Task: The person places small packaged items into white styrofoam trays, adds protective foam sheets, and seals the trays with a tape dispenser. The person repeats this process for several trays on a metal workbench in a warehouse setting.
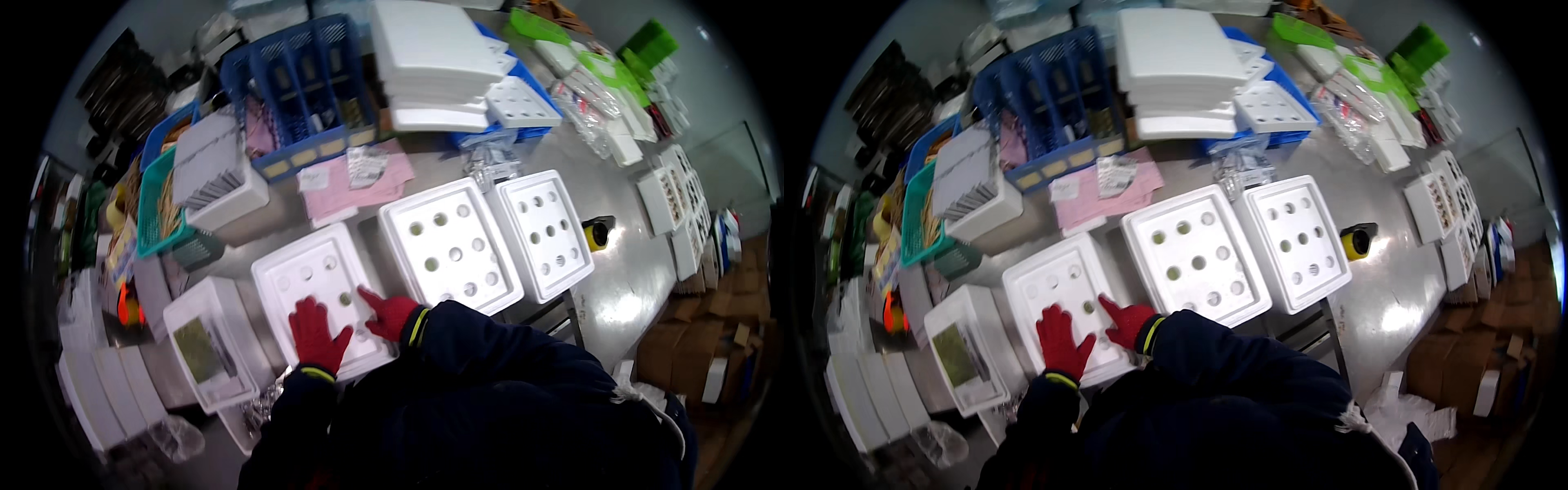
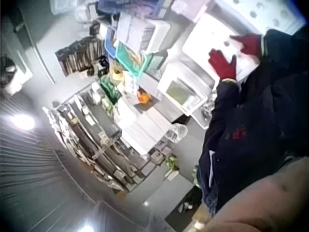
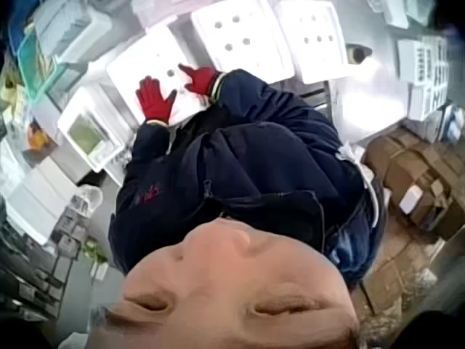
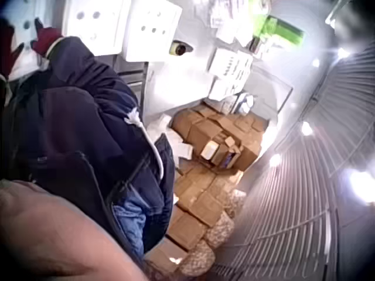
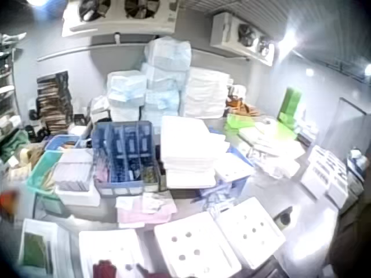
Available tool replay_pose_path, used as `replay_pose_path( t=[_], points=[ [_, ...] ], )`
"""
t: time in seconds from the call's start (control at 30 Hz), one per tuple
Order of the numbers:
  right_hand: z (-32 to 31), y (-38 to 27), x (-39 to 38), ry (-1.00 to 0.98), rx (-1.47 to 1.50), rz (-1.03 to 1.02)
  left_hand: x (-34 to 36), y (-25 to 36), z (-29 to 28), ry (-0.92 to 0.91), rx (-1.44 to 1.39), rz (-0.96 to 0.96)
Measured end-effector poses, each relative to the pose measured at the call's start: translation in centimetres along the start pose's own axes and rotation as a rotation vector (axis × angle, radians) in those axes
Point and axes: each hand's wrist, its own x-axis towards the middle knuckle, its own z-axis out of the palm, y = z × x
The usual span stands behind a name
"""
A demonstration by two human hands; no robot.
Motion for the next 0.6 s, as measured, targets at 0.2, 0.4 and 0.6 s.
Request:
replay_pose_path(
  t=[0.2, 0.4, 0.6],
  points=[
    [-18.8, 6.7, -0.2, 0.572, 0.454, 0.042, 0.1, 0.8, -0.7, -0.093, 0.094, -0.076],
    [-33.5, 23.8, 7.2, 1.073, -0.770, 0.465, 0.6, 1.4, -1.9, -0.100, 0.043, -0.082],
    [-41.3, 35.5, 4.8, 0.682, -1.041, 0.591, 2.1, 2.5, -2.3, -0.137, 0.028, -0.206]
  ],
)
